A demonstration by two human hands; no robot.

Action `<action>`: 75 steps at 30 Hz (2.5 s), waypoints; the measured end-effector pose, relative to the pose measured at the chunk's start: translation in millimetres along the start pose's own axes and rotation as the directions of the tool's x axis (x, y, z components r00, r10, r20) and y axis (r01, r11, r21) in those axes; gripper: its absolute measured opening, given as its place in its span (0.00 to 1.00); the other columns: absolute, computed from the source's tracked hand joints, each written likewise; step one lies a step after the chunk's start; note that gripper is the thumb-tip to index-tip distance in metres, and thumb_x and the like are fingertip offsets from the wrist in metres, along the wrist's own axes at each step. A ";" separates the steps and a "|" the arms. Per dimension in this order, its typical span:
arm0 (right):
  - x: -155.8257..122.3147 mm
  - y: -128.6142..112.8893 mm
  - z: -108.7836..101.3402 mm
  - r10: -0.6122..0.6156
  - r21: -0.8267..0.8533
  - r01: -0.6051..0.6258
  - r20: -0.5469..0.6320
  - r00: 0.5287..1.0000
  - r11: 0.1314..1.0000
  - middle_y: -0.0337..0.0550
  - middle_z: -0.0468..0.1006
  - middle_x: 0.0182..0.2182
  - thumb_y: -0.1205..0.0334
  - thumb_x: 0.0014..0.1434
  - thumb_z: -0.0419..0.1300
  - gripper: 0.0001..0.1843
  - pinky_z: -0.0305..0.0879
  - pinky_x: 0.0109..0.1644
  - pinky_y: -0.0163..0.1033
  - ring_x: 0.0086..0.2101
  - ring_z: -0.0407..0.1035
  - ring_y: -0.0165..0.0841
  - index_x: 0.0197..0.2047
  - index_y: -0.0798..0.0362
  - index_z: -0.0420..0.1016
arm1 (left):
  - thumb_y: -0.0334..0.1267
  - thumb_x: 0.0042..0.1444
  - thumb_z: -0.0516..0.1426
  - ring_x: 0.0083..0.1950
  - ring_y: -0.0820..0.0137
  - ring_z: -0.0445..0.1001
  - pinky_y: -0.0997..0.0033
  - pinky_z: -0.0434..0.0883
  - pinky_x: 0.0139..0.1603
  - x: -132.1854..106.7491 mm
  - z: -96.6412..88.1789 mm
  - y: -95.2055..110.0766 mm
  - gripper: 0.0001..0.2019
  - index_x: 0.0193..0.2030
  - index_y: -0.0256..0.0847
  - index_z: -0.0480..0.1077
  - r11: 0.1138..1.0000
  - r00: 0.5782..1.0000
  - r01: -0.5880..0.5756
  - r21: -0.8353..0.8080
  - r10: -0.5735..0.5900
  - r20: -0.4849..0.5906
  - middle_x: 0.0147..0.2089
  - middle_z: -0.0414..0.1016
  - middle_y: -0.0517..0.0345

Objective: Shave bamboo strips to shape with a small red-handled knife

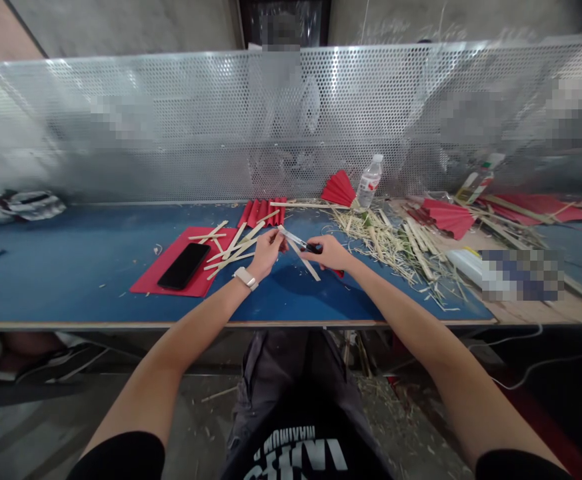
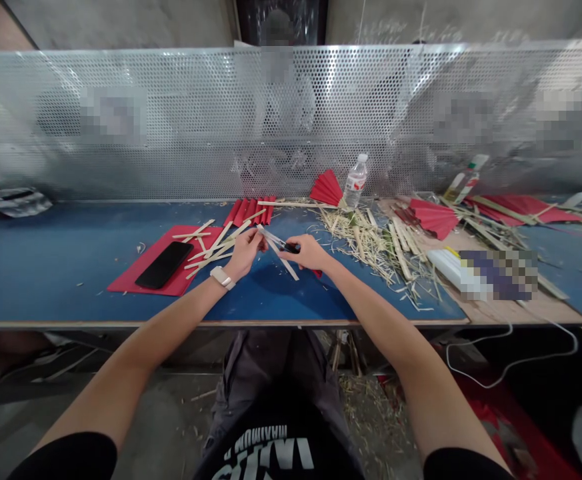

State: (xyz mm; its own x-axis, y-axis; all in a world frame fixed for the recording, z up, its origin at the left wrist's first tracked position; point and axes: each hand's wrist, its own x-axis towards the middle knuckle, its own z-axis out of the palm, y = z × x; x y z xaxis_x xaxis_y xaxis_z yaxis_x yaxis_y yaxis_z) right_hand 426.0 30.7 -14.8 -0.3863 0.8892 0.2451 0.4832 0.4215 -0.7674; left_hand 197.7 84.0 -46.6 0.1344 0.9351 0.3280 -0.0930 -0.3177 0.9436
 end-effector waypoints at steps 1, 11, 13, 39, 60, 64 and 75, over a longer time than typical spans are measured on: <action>0.1 -0.5 1.0 -0.005 0.011 0.005 0.019 1.000 1.000 0.36 0.76 0.24 0.36 0.63 0.68 0.23 0.67 0.26 0.42 0.19 0.72 0.35 0.38 0.49 0.79 | 0.51 0.70 0.66 0.29 0.71 0.74 0.70 0.71 0.33 0.2 -0.1 0.0 0.17 0.36 0.41 0.74 1.000 1.000 0.003 -0.016 -0.003 0.006 0.28 0.74 0.60; 3.1 3.4 8.8 0.042 0.169 -0.028 -0.079 0.996 0.985 0.34 0.75 0.24 0.41 0.59 0.68 0.19 0.65 0.22 0.40 0.17 0.71 0.34 0.33 0.47 0.72 | 0.48 0.59 0.71 0.35 0.67 0.78 0.68 0.75 0.36 -8.8 4.3 3.3 0.15 0.44 0.38 0.82 0.999 0.959 0.033 -0.005 -0.030 0.280 0.38 0.82 0.54; 3.4 4.3 9.8 0.043 0.195 -0.026 -0.086 0.995 0.980 0.35 0.77 0.26 0.40 0.59 0.70 0.20 0.65 0.22 0.40 0.18 0.71 0.33 0.35 0.47 0.73 | 0.48 0.61 0.71 0.34 0.67 0.78 0.67 0.76 0.36 -11.0 5.6 3.5 0.15 0.46 0.38 0.83 0.997 0.944 0.020 0.073 -0.043 0.328 0.38 0.83 0.53; 15.1 31.4 -0.1 -0.002 -0.107 -0.052 -0.450 0.893 0.993 0.42 0.81 0.33 0.59 0.62 0.59 0.13 0.70 0.43 0.46 0.33 0.74 0.41 0.49 0.48 0.79 | 0.41 0.73 0.63 0.16 0.83 0.56 0.76 0.52 0.18 -9.8 5.0 17.3 0.11 0.45 0.46 0.63 0.985 0.971 0.168 -0.043 -0.158 0.180 0.30 0.71 0.70; 9.2 14.2 0.0 -0.054 -0.132 0.009 -0.336 0.940 0.991 0.41 0.73 0.29 0.29 0.79 0.41 0.37 0.64 0.43 0.45 0.34 0.71 0.42 0.47 0.48 0.79 | 0.70 0.75 0.55 0.18 0.77 0.59 0.74 0.58 0.18 -14.9 1.8 18.7 0.28 0.50 0.43 0.73 0.992 0.957 -0.099 0.073 0.075 0.279 0.24 0.66 0.69; 8.4 12.1 -2.1 -0.158 -0.209 0.093 -0.322 0.933 0.974 0.42 0.72 0.30 0.26 0.78 0.44 0.36 0.61 0.42 0.45 0.32 0.68 0.40 0.39 0.47 0.73 | 0.69 0.76 0.53 0.19 0.78 0.60 0.75 0.60 0.19 -15.0 0.2 18.9 0.28 0.52 0.42 0.73 0.981 0.937 -0.175 0.082 0.140 0.319 0.24 0.66 0.70; 5.6 11.0 -2.6 -0.152 -0.334 0.059 -0.257 0.954 0.941 0.40 0.70 0.26 0.35 0.78 0.51 0.26 0.56 0.39 0.44 0.27 0.63 0.37 0.40 0.47 0.71 | 0.66 0.78 0.53 0.21 0.76 0.61 0.74 0.61 0.22 -14.6 -2.2 24.5 0.28 0.53 0.41 0.76 0.964 0.919 -0.217 0.152 0.149 0.364 0.25 0.67 0.67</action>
State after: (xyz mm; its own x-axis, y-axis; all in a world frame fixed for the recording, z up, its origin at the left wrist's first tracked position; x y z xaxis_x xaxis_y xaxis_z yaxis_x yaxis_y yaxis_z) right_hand 431.3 40.8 -20.3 -0.2401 0.8305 0.5026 0.6940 0.5089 -0.5093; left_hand 191.3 62.9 -28.3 0.4689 0.7548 0.4587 0.0313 -0.5332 0.8454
